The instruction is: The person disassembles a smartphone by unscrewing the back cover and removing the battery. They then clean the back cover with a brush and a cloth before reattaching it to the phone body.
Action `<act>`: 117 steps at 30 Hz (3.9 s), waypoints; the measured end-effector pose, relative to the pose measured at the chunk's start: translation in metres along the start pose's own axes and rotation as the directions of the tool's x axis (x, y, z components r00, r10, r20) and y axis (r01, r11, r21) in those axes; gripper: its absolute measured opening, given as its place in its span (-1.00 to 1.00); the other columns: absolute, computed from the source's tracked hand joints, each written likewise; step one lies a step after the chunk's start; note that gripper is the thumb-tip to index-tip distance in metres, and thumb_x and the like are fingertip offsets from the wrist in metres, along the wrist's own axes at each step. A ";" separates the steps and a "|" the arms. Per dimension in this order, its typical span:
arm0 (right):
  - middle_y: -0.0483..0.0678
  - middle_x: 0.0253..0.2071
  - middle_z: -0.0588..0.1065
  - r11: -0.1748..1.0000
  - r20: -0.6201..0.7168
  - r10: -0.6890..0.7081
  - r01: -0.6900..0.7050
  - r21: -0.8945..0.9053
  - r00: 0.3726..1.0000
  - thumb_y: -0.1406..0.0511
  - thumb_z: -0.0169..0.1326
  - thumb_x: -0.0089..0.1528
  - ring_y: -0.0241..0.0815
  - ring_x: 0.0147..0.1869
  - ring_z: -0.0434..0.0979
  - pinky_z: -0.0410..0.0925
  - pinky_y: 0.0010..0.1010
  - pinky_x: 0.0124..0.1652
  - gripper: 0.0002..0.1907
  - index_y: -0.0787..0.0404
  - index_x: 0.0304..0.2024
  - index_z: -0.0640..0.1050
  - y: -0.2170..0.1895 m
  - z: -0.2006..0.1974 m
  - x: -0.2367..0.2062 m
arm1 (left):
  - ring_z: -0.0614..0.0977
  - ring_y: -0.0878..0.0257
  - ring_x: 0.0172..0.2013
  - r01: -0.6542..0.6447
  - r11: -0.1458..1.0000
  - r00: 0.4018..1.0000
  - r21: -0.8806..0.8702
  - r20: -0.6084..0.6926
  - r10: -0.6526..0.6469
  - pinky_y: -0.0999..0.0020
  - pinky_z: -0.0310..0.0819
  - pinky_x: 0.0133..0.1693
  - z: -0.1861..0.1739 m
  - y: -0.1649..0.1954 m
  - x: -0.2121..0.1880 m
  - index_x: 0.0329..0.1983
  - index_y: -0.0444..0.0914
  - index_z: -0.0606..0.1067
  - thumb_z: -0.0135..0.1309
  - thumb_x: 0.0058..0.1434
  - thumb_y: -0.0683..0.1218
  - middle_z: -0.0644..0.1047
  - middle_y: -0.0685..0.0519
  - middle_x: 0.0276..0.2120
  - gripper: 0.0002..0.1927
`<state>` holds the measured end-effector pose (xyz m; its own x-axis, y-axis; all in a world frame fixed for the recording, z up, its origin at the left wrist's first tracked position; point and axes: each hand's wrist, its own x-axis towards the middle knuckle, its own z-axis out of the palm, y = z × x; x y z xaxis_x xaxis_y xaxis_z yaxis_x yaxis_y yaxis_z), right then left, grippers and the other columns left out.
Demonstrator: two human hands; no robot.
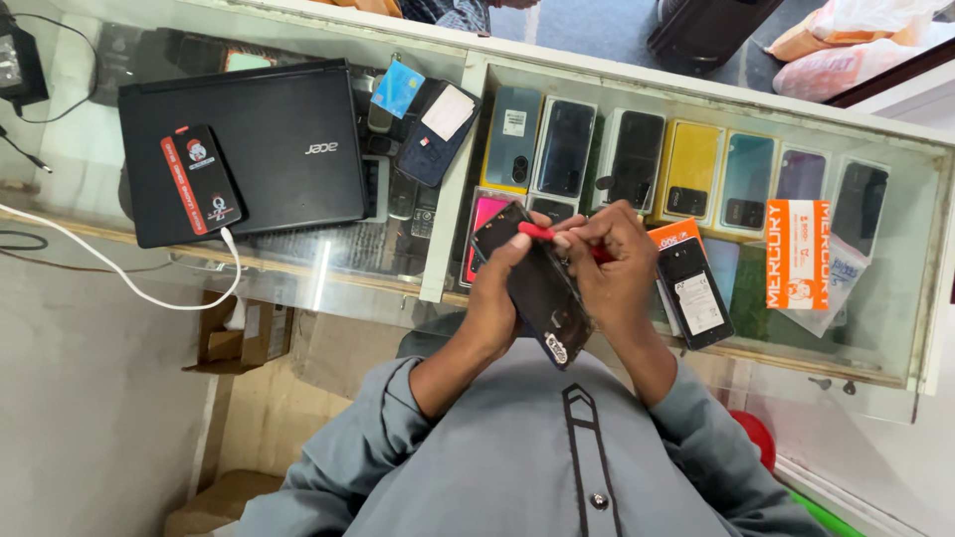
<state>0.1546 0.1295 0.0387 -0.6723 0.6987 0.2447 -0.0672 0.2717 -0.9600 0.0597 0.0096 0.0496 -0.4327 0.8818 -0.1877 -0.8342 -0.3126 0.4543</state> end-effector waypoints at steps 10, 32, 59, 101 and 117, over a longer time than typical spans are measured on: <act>-0.20 -0.46 0.41 0.981 0.036 0.176 -0.172 -0.084 0.984 0.48 0.27 0.25 -0.56 -0.31 0.41 0.28 -0.67 -0.35 -0.66 0.22 -0.43 0.33 0.008 -0.010 -0.018 | 0.44 -0.13 0.33 -0.049 0.998 0.997 0.026 -0.053 0.050 0.03 0.37 0.29 -0.006 0.001 0.000 0.24 -0.35 0.26 -0.20 0.40 0.01 0.39 -0.34 0.29 -0.56; -0.09 -0.42 0.36 0.911 0.065 -0.268 0.274 -0.308 0.961 0.50 0.34 0.18 -0.31 -0.38 0.38 0.28 -0.47 -0.35 -0.75 0.31 -0.39 0.46 -0.014 0.009 0.032 | 0.62 0.02 -0.05 0.018 0.981 0.975 0.192 -0.220 0.025 0.10 0.60 -0.02 -0.013 0.003 0.000 0.26 -0.36 0.33 -0.11 0.34 -0.06 0.51 -0.23 0.02 -0.53; -0.05 -0.30 0.42 0.911 0.183 -0.250 0.295 -0.289 0.951 0.53 0.35 0.10 -0.26 -0.29 0.45 0.31 -0.45 -0.34 -0.79 0.28 -0.37 0.54 -0.028 -0.012 0.022 | 0.71 0.03 -0.22 0.285 0.919 0.958 0.272 -0.037 -0.286 0.03 0.70 -0.19 -0.024 0.022 -0.004 0.23 -0.36 0.41 -0.40 0.29 0.54 0.60 -0.17 -0.19 -0.04; -0.10 -0.43 0.41 0.943 0.151 -0.213 0.244 -0.227 0.965 0.52 0.33 0.13 -0.31 -0.37 0.34 0.22 -0.49 -0.35 -0.81 0.26 -0.43 0.55 -0.004 -0.016 -0.017 | 0.66 0.20 -0.12 0.218 0.965 0.976 0.148 -0.020 -0.217 0.30 0.60 -0.04 -0.017 0.024 -0.008 0.40 -0.40 0.32 -0.39 0.34 0.49 0.57 0.00 -0.15 -0.02; -0.08 -0.13 0.39 0.970 -0.335 -0.209 0.239 0.051 0.919 0.45 0.22 0.38 -0.45 -0.24 0.36 0.27 -0.62 -0.21 -0.84 0.30 -0.15 0.46 -0.026 -0.036 0.003 | 0.63 0.17 -0.10 0.199 0.976 0.975 -0.091 0.120 -0.188 0.12 0.61 0.06 0.021 0.042 -0.010 0.46 -0.50 0.24 -0.45 0.36 0.56 0.53 -0.06 -0.16 0.10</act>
<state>0.1807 0.1480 0.0695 -0.3563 0.8069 0.4711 -0.2640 0.3967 -0.8792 0.0358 -0.0049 0.0888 -0.2238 0.9608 -0.1637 -0.9314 -0.1614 0.3262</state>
